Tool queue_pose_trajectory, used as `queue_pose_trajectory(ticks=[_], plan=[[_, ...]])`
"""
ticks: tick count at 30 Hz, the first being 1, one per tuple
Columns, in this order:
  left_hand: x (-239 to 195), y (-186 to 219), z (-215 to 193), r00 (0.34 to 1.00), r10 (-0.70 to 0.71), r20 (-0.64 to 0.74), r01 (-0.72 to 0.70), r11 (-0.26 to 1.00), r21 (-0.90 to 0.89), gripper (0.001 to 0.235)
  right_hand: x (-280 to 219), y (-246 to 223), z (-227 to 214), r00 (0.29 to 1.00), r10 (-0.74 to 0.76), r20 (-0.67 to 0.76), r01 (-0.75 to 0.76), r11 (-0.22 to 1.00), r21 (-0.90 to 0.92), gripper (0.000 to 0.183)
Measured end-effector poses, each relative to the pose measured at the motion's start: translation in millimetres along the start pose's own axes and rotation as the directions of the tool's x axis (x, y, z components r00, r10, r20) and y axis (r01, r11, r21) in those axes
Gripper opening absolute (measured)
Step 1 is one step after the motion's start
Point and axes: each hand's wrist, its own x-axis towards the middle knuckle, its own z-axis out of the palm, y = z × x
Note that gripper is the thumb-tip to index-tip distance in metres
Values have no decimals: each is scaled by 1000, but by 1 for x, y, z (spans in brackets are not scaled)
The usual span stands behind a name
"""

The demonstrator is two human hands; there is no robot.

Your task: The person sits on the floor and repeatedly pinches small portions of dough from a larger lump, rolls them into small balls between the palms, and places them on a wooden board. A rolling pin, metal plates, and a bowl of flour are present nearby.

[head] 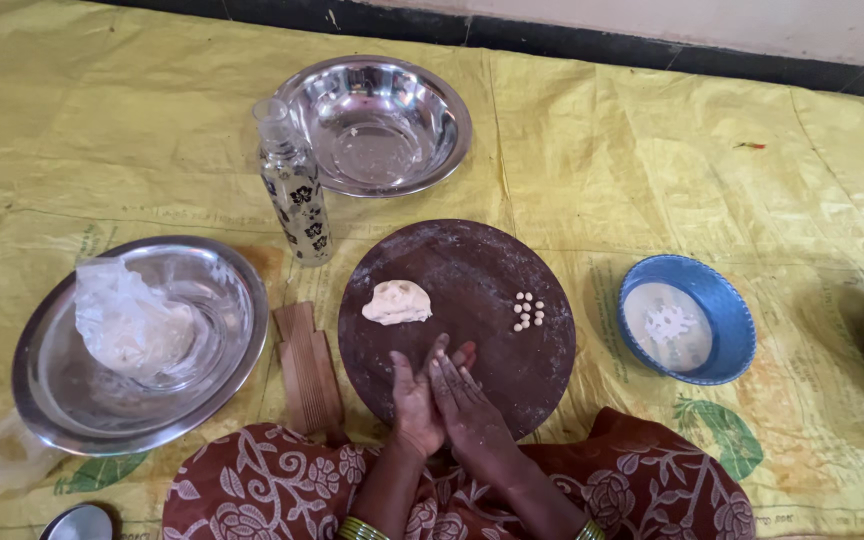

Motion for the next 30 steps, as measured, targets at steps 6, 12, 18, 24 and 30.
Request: queue_pose_trajectory(ticks=[6,12,18,24,30], plan=[[4,31,-3,960,252,125,-249,968,-37,118,-6,-4,-11,988,-153,10,149,974,172,75],[8,14,7,991,34,126,-18,992,-124,118,8,1,-3,985,-154,-83,162,982,93,71],[9,25,5,989,149,24,-148,988,-43,126,5,10,-6,998,-38,-53,38,999,0,70],[18,29,8,988,144,-51,-149,983,-112,118,4,8,0,976,-182,-119,192,978,83,56],[12,10,7,999,25,-44,-32,984,-177,122,11,16,-1,997,0,-80,1,1000,8,66]])
